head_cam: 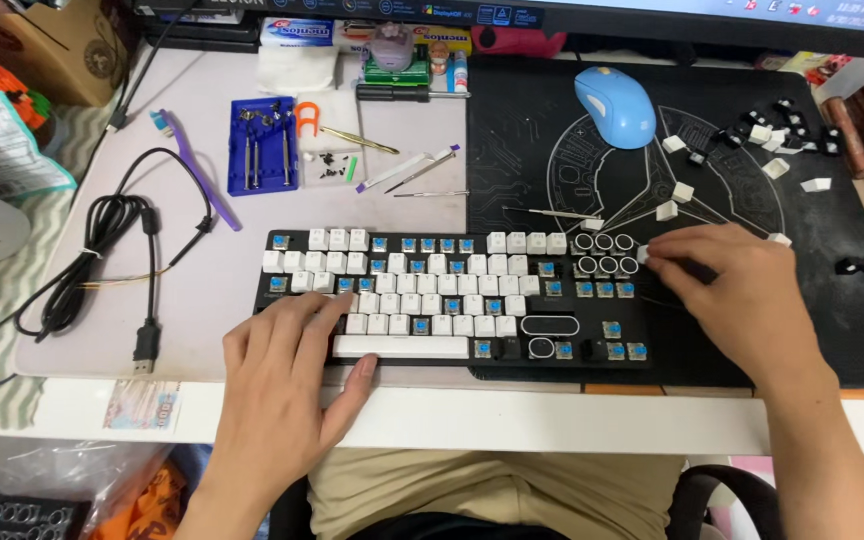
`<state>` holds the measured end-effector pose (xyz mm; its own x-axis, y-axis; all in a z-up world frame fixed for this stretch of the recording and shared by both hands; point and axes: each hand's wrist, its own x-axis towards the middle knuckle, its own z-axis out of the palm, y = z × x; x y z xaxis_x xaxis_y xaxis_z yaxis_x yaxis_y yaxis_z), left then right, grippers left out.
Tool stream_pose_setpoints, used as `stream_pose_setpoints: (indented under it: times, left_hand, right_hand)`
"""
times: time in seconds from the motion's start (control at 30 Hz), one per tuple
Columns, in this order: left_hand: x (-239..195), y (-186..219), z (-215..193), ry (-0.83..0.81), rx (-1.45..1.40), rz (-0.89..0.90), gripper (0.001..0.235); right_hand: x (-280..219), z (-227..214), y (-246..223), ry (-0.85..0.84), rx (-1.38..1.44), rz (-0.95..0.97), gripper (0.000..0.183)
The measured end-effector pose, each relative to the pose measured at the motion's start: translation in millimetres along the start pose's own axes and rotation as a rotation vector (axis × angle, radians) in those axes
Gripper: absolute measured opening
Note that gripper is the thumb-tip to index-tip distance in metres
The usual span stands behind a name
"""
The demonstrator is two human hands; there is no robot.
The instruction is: The person assembles a mechanical keyboard by placing white and black keycaps onto switches on a black keyboard base. They handle keycaps one at a time, aligning and pressing them into place across the keyboard layout.
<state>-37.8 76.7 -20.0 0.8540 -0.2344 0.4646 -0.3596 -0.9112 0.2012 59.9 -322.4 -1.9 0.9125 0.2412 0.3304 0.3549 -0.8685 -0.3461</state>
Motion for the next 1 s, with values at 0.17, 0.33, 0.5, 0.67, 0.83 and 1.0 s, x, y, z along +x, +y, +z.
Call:
stream_pose_setpoints:
  times: [0.17, 0.33, 0.5, 0.67, 0.83, 1.0]
  left_hand:
    - [-2.2, -2.2, -0.4, 0.013, -0.004, 0.012, 0.051]
    - [-1.7, 0.4, 5.8, 0.051, 0.033, 0.005, 0.047]
    - [-2.1, -0.3, 5.5, 0.047, 0.044, -0.012, 0.050]
    - [-0.5, 0.1, 3.6, 0.060, 0.039, 0.000, 0.049]
    - [-0.1, 0.2, 3.5, 0.047, 0.029, -0.028, 0.049]
    - [0.1, 0.6, 2.7, 0.032, -0.015, -0.041, 0.051]
  right_hand:
    - [3.0, -0.3, 9.4, 0.036, -0.008, -0.044, 0.009]
    - [16.4, -20.3, 22.2, 0.101, 0.046, 0.039, 0.009]
    - [31.2, -7.7, 52.6, 0.012, -0.004, -0.043, 0.017]
    - [36.7, 7.4, 54.5, -0.015, -0.051, -0.090, 0.014]
    - [28.2, -8.4, 10.4, 0.065, 0.066, 0.015, 0.008]
    - [13.9, -7.8, -47.0, 0.172, 0.713, -0.024, 0.014]
